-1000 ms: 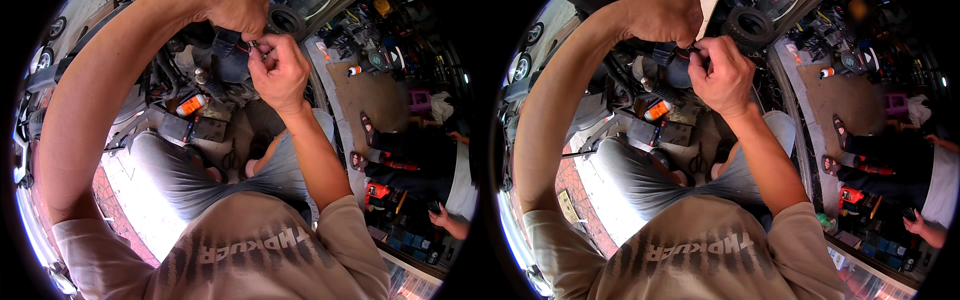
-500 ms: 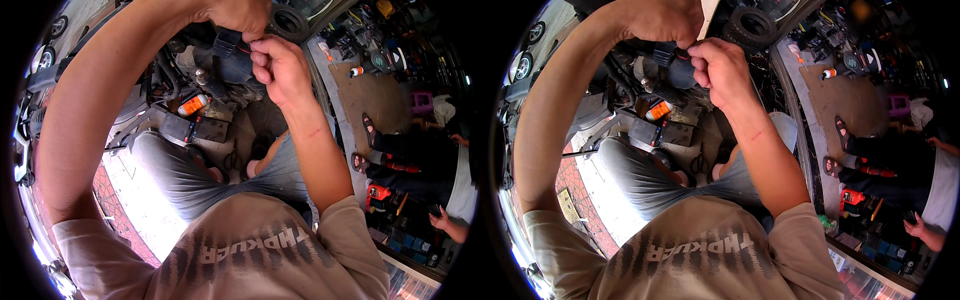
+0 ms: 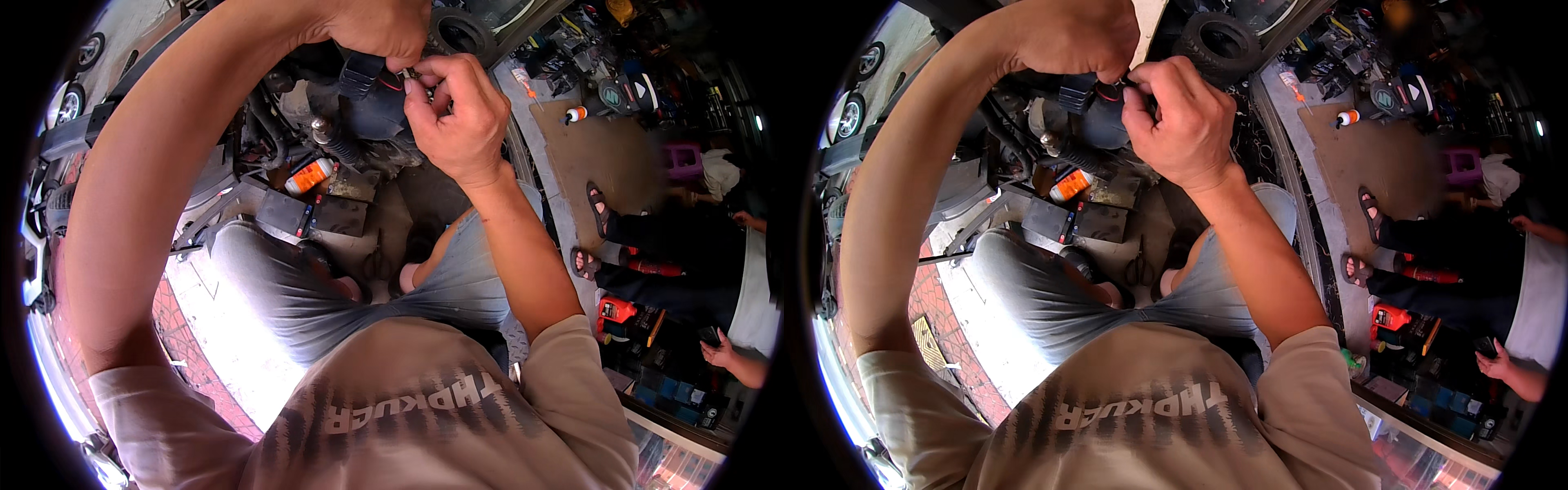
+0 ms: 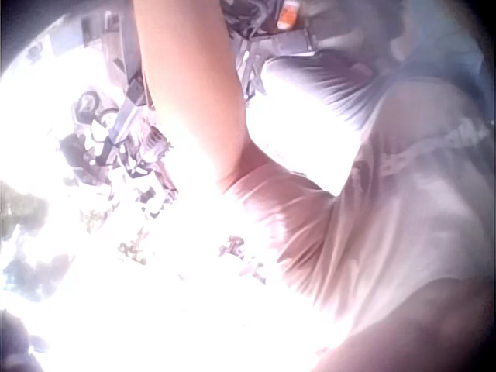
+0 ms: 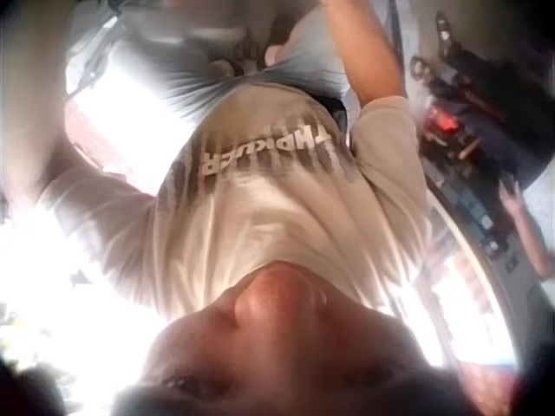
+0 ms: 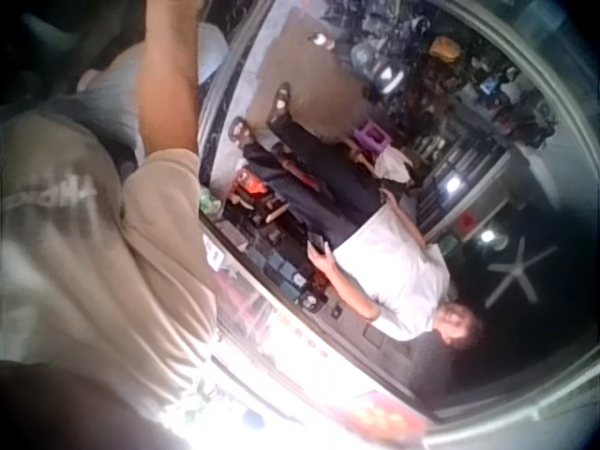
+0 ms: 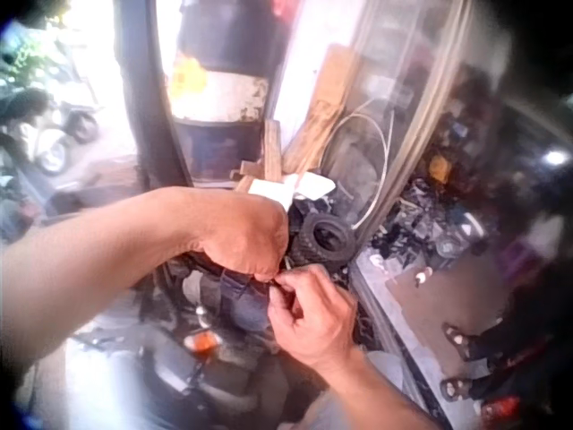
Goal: The person works on the wiring of a scooter, stripping wire ends, twisting them together, and securing the connection with electrical tape. They use pliers to strip the insulation and a lighter to heat the tape for a secure seal.
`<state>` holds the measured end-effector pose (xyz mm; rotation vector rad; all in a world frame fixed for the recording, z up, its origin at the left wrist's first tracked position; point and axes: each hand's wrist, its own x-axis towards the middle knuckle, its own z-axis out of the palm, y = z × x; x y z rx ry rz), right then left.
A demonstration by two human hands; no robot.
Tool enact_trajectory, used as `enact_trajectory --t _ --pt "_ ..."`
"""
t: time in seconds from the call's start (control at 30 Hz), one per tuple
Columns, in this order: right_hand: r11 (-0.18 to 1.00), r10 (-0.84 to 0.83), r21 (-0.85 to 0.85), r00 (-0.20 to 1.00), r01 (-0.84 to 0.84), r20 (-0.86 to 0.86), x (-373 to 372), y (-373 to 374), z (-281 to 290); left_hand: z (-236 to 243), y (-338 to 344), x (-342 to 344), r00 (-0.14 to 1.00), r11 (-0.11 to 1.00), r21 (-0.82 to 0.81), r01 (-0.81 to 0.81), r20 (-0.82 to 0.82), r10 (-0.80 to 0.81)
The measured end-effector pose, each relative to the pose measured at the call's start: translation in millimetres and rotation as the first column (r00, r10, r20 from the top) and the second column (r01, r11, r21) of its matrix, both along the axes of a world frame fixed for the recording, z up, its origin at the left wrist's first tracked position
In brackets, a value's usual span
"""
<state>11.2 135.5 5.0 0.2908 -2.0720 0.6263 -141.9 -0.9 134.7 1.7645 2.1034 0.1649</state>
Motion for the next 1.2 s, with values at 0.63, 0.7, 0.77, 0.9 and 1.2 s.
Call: enact_trajectory --t 0.63,0.7,0.77,0.9,1.2 --pt "0.072 0.76 -0.96 0.609 0.269 0.227 7.1 -0.8 25.2 2.3 -0.9 5.6 0.992 0.992 -0.064 -0.108 0.051 0.112" --pt "0.56 0.451 -0.826 0.811 0.068 0.372 10.5 -1.4 12.9 -1.4 2.0 5.1 0.96 0.979 -0.093 -0.182 0.197 0.197" --pt "0.924 0.069 -0.381 0.962 0.039 0.264 13.2 -7.7 4.8 -3.6 1.5 3.5 0.937 0.97 -0.115 -0.215 0.255 0.239" --pt "0.998 -0.033 0.06 0.999 0.033 0.002 1.8 -4.1 -0.3 -10.2 -2.3 -6.5 0.99 0.996 -0.058 -0.067 0.119 0.074" --pt "0.763 0.279 -0.642 0.861 0.071 0.426 0.4 -16.3 6.4 8.0 -8.3 8.1 0.967 0.982 -0.066 -0.178 0.171 0.187"
